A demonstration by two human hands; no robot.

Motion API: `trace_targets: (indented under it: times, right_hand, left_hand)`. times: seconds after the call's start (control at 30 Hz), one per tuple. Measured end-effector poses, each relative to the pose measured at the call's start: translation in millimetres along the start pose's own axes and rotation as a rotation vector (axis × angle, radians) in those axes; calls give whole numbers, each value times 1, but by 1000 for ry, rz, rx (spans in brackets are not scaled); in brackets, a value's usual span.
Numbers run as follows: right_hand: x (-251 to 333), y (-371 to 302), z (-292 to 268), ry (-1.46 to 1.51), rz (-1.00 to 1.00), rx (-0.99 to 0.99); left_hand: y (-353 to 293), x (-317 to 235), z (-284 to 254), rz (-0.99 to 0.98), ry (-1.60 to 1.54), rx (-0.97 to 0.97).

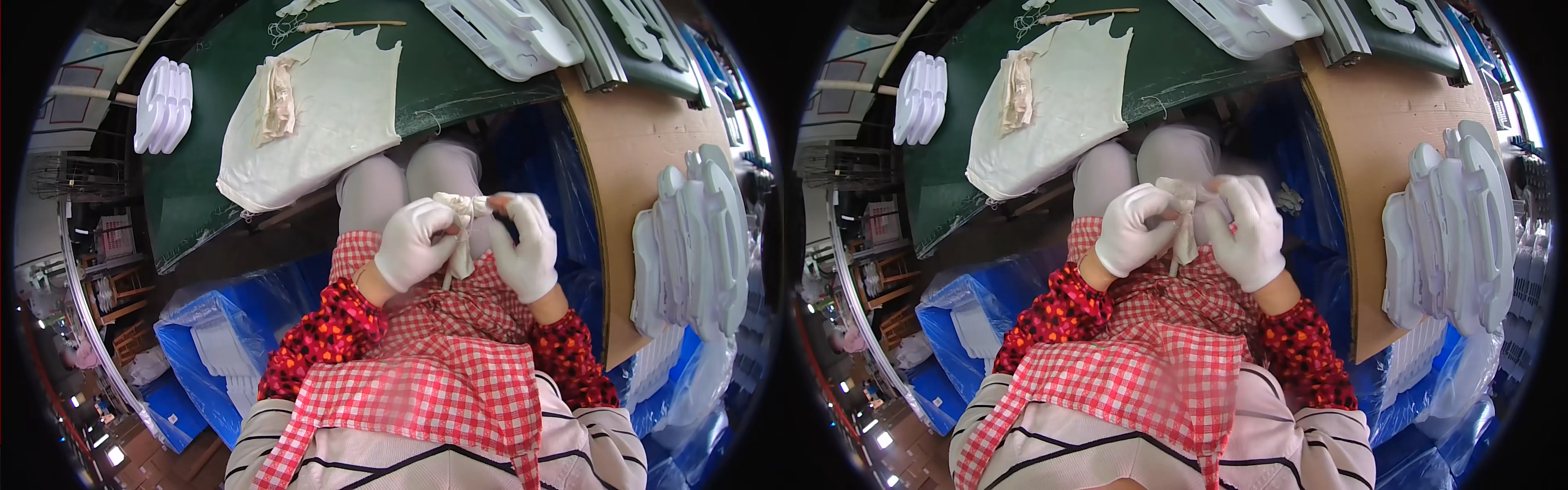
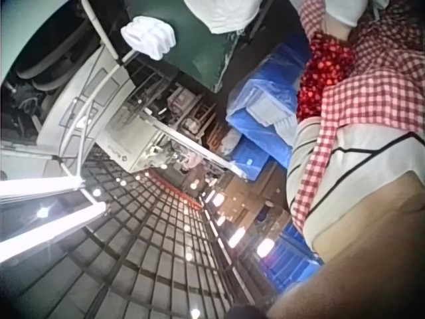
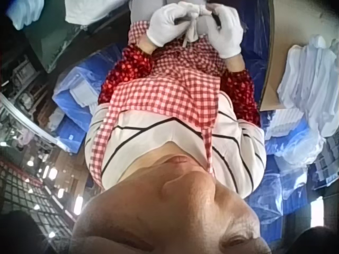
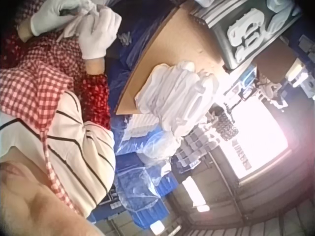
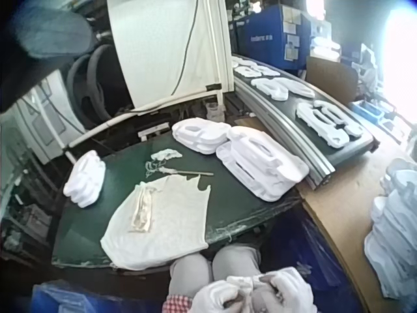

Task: Manually assembling and connecting small white plastic components and organizing them into stacks at an assembly station.

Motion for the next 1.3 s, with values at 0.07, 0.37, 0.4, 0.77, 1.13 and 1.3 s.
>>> trace_targets:
  times: [0.07, 0.37, 0.4, 0.77, 1.13, 1.3]
  right_hand:
    - [8, 17, -5, 24, -80, 8]
    - [-10, 26, 26, 28, -133, 290]
    - [-13, 24, 25, 54, -133, 287]
    - [-22, 21, 19, 164, 58, 334]
    - [-18, 10, 27, 126, -81, 259]
    - [-21, 9, 23, 233, 3, 363]
  left_hand:
    - [3, -1, 3, 151, 111, -8]
    - [-17, -13, 15, 520, 549, -89]
    - [-16, -12, 16, 531, 552, -94]
    - [-15, -7, 15, 542, 497, -129]
    - [-15, -2, 16, 503, 377, -183]
    - [-10, 1, 13, 407, 215, -196]
Point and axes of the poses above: each hand's wrist, its own y-axis towards the middle knuckle, its own z-axis out of the palm, x = y × z, the point moved 5 cm from there along y, towards the middle knuckle, and after that the axes turned 11 degrees about x, right-handed, at the moved point
